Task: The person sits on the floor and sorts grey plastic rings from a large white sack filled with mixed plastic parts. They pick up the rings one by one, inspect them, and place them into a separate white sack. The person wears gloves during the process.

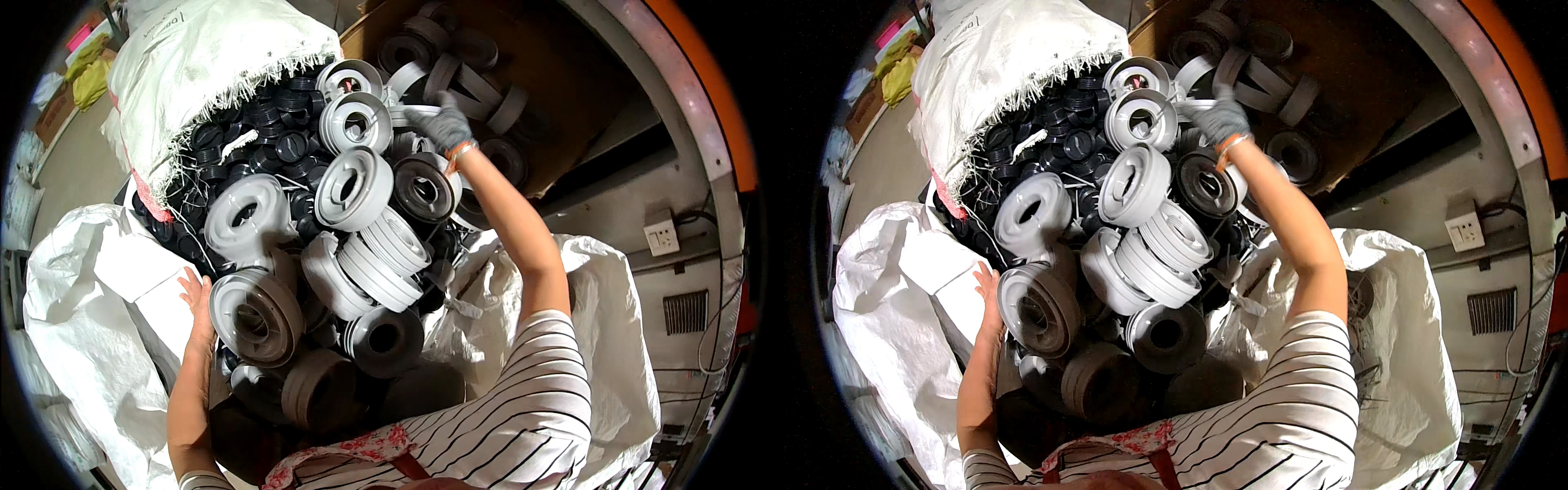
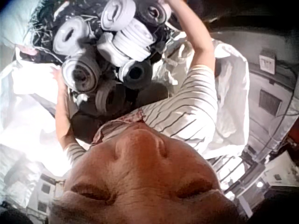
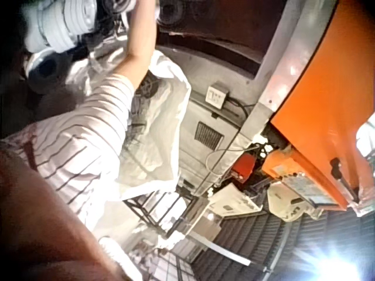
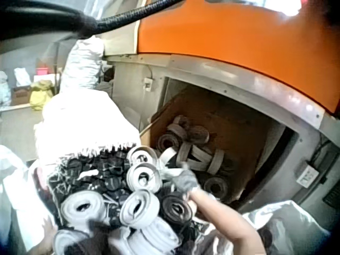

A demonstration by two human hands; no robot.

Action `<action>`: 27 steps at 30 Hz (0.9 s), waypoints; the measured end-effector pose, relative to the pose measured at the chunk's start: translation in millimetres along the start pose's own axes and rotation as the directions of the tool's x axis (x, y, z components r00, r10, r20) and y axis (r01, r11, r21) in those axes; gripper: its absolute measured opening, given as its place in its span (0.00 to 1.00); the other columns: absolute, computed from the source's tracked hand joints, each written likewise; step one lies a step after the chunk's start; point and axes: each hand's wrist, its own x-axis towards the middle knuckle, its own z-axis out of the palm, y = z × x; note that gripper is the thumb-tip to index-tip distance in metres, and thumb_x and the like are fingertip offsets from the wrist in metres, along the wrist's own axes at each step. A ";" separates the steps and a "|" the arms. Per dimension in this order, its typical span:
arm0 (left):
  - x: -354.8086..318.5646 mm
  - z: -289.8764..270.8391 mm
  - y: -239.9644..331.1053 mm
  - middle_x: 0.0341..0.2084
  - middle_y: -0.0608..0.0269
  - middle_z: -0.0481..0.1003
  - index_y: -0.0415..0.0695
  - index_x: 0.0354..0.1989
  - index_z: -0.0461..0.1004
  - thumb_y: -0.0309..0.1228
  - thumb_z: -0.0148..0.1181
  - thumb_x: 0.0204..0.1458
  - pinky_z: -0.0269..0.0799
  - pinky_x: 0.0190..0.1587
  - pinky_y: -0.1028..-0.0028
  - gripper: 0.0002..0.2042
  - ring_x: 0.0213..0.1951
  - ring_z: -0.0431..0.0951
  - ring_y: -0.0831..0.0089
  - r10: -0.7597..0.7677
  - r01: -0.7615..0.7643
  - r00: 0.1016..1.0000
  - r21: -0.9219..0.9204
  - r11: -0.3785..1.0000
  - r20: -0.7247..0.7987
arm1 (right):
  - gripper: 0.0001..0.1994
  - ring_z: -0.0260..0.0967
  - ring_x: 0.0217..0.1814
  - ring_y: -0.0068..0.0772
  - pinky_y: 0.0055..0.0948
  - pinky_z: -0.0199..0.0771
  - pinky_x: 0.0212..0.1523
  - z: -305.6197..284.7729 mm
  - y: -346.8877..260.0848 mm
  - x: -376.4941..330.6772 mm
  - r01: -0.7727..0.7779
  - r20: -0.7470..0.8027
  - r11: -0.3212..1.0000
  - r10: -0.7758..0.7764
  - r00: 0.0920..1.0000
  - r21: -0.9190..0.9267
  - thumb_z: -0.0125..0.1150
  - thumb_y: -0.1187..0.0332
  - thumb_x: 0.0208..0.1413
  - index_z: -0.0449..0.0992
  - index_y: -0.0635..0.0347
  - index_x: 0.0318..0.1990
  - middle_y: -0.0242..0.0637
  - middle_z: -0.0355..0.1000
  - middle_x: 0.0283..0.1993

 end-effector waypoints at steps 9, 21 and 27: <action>-7.0 -0.7 4.8 0.67 0.47 0.18 0.54 0.69 0.29 0.64 0.38 0.54 0.16 0.64 0.49 0.43 0.66 0.13 0.47 0.008 -0.009 1.000 0.076 0.997 0.010 | 0.45 0.62 0.62 0.46 0.36 0.64 0.57 19.1 56.1 161.3 -0.318 -0.245 0.878 0.241 0.939 -0.357 0.58 0.32 0.37 0.71 0.65 0.52 0.49 0.66 0.57; 2.6 10.1 4.4 0.66 0.48 0.17 0.55 0.69 0.28 0.53 0.45 0.56 0.15 0.64 0.51 0.40 0.66 0.12 0.47 0.073 -0.077 0.996 0.084 0.993 0.049 | 0.40 0.55 0.67 0.41 0.35 0.56 0.62 21.3 203.0 259.7 -0.274 -0.087 0.838 0.264 0.960 -0.472 0.49 0.34 0.46 0.67 0.58 0.58 0.46 0.60 0.63; -3.6 1.9 -7.9 0.66 0.45 0.18 0.53 0.69 0.29 0.54 0.44 0.56 0.13 0.63 0.52 0.40 0.65 0.12 0.44 0.029 -0.025 0.999 0.133 0.991 -0.029 | 0.26 0.71 0.33 0.26 0.25 0.73 0.34 93.9 123.8 155.6 -0.011 0.126 0.998 0.003 0.992 0.060 0.76 0.59 0.39 0.71 0.62 0.43 0.35 0.75 0.36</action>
